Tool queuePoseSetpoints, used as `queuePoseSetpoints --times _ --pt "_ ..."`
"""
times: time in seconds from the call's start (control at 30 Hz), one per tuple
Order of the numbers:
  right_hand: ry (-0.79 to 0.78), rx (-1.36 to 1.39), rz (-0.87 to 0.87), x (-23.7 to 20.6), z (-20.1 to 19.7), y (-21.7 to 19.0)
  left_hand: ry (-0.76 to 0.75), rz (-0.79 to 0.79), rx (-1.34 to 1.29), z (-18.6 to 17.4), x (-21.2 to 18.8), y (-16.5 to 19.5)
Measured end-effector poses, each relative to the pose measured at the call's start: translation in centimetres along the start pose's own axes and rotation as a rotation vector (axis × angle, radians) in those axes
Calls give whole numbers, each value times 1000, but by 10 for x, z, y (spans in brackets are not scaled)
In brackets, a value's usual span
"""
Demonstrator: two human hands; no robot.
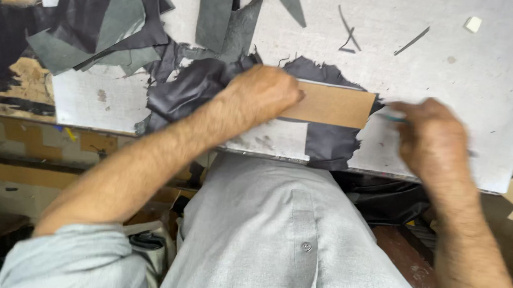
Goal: The person cuts dark leather pieces using a utility knife and cardboard templates on a workbench. They repeatedly place templates on leather, cut around them, and stack the cut pieces while discarding offcuts.
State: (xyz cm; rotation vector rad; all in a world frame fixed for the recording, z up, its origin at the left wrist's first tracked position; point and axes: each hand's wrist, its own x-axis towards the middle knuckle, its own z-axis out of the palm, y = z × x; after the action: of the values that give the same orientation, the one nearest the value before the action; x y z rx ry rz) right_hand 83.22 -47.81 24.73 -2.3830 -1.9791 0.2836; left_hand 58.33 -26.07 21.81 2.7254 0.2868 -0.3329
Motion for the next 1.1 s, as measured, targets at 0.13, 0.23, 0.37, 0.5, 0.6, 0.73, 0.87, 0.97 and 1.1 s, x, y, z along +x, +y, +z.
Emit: queuePoseSetpoints --times 0.13,0.23,0.37,0.5,0.6,0.73,0.87,0.97,1.1 --pt "215 417 -310 28 57 -122 5 118 65 -5 23 -12" --pt "332 322 -377 43 71 -159 -179 74 91 -11 31 -10" --pt "376 270 -374 48 67 -167 -185 100 129 -19 32 -6" --pt "322 163 -327 24 61 -121 -157 108 125 -22 28 -2" --pt "233 15 -102 -20 42 -31 -177 74 127 -24 24 6" --pt "207 248 347 -65 37 7 -12 97 160 -21 12 26" --pt "431 686 502 -39 60 -43 87 -16 120 -9 6 48" --pt "554 716 480 2 68 -58 124 -73 90 -3 6 55" --pt "444 590 547 27 59 -51 153 -69 124 2 7 56"
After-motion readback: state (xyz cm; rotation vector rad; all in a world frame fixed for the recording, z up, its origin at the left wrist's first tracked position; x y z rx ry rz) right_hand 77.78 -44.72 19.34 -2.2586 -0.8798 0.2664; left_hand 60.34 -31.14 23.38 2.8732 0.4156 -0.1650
